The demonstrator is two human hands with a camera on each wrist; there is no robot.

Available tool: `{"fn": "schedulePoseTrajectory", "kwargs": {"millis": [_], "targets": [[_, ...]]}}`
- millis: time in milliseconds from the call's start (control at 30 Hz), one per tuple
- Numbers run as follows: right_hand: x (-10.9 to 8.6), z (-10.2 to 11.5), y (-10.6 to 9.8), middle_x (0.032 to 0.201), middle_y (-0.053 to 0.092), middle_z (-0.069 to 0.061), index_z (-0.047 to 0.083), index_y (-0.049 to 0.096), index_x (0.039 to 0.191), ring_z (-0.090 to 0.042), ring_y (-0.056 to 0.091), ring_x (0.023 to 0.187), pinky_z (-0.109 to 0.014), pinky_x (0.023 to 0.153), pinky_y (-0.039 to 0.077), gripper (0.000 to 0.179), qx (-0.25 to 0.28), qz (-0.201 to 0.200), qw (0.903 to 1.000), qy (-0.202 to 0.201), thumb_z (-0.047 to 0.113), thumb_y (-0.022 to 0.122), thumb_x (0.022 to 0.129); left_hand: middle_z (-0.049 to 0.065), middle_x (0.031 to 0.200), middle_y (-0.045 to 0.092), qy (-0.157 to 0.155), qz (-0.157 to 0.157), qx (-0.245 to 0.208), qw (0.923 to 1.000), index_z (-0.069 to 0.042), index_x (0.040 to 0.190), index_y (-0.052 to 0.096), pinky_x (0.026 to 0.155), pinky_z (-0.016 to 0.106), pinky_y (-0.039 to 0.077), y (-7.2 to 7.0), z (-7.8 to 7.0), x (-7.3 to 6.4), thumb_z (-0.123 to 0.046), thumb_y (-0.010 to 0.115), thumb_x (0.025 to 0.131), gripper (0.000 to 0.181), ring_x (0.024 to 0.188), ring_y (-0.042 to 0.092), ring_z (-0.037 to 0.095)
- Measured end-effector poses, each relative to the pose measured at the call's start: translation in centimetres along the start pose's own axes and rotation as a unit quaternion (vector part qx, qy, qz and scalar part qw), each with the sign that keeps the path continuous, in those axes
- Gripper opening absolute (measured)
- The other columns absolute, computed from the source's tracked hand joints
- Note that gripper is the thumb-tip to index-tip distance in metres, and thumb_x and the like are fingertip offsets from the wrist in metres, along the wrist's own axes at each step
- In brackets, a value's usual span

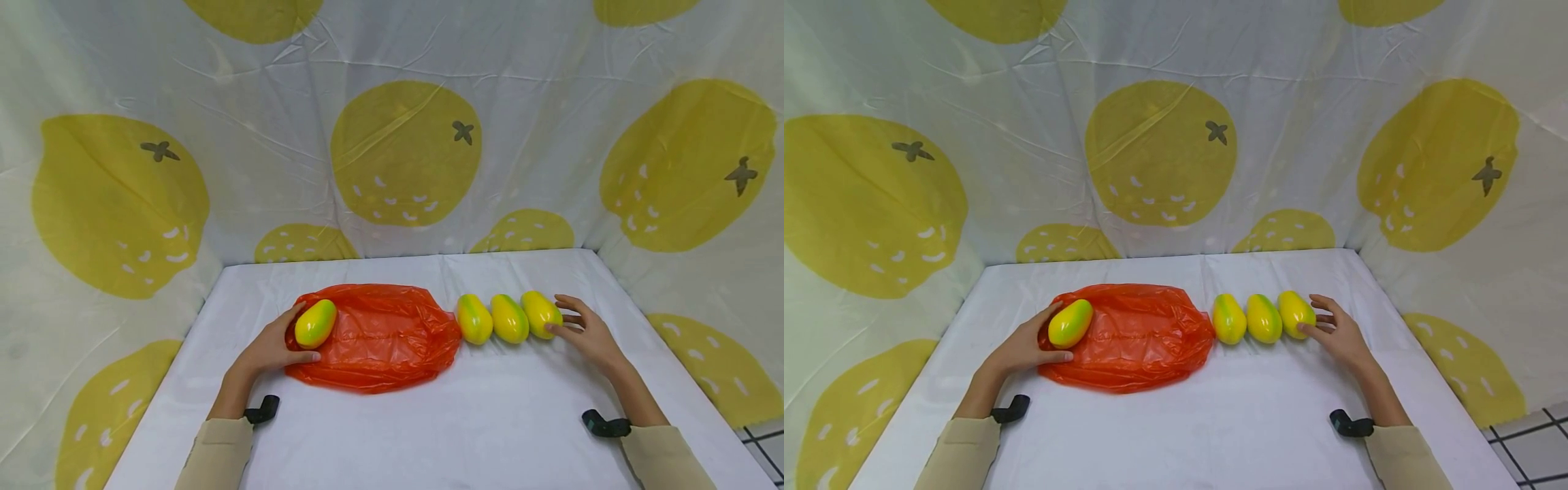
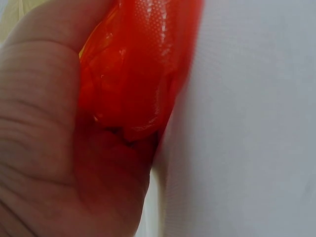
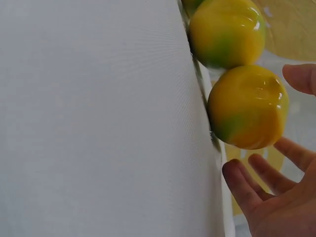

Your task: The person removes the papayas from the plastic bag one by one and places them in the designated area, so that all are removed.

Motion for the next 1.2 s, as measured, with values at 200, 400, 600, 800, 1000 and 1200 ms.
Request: {"fn": "schedulePoseTrajectory", "kwargs": {"millis": [200,400,600,800,1000,1200], "targets": [[0.0,0.5,-1.0,0.158,0.039,-0.026,0.009,0.031,0.160,-0.049,0.050,0.133,-0.029,0.097,0.056,0.073,-0.008,-0.019,0.9998,-0.004,0.037,0.065,0.102,0.016,0.164,0.036,0.003,0.000,-0.006,1.0000,-0.017,0.165,0.021,0.111,0.070,0.040,0.2,-0.1,0.0,-0.060,0.088,0.070,0.124,0.147,0.037,0.043],[-0.1,1.7,-1.9,0.155,0.043,-0.026,0.008,0.037,0.157,-0.044,0.052,0.130,0.004,0.082,0.040,0.066,0.009,-0.056,0.9977,-0.038,0.031,0.065,0.102,0.015,0.164,0.035,0.006,0.004,-0.010,0.9999,-0.019,0.165,0.021,0.110,0.070,0.042,0.2,0.0,0.1,-0.060,0.088,0.070,0.123,0.147,0.037,0.043],[-0.6,2.7,-1.4,0.154,0.046,-0.023,0.009,0.040,0.155,-0.042,0.053,0.129,0.004,0.085,0.041,0.066,-0.004,-0.065,0.9968,-0.046,0.033,0.068,0.101,0.013,0.166,0.033,0.017,0.016,-0.011,0.9997,-0.024,0.165,0.021,0.110,0.071,0.041,-0.6,0.1,-0.2,-0.060,0.088,0.071,0.121,0.148,0.034,0.042],[-1.0,3.9,-1.4,0.151,0.050,-0.020,0.008,0.044,0.152,-0.039,0.055,0.127,0.005,0.090,0.038,0.062,-0.008,-0.093,0.9934,-0.066,0.031,0.069,0.100,0.012,0.169,0.028,0.027,0.025,-0.011,0.9993,-0.030,0.165,0.022,0.112,0.073,0.036,-1.3,0.2,-0.5,-0.058,0.087,0.072,0.117,0.152,0.029,0.042],[-0.9,5.2,-1.0,0.144,0.055,-0.019,0.007,0.050,0.147,-0.031,0.055,0.121,0.003,0.094,0.040,0.055,0.003,-0.126,0.9872,-0.098,0.026,0.070,0.100,0.016,0.165,0.035,0.021,0.012,-0.007,0.9997,-0.027,0.162,0.031,0.111,0.073,0.038,-1.9,0.7,-0.8,-0.057,0.087,0.073,0.109,0.148,0.034,0.044],[-0.6,6.7,-0.1,0.142,0.057,-0.018,0.006,0.052,0.144,-0.031,0.057,0.121,0.001,0.097,0.041,0.050,0.021,-0.129,0.9837,-0.123,0.022,0.070,0.100,0.017,0.163,0.037,0.022,0.010,-0.013,0.9996,-0.025,0.162,0.032,0.110,0.073,0.040,-1.8,1.2,-1.0,-0.055,0.087,0.074,0.108,0.145,0.039,0.044]]}}
Point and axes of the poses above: each hand's wrist, its own x-axis towards the middle knuckle, its own y-axis out of the palm, z = x × y, the point moved 6 cm from there along x, towards the middle knuckle
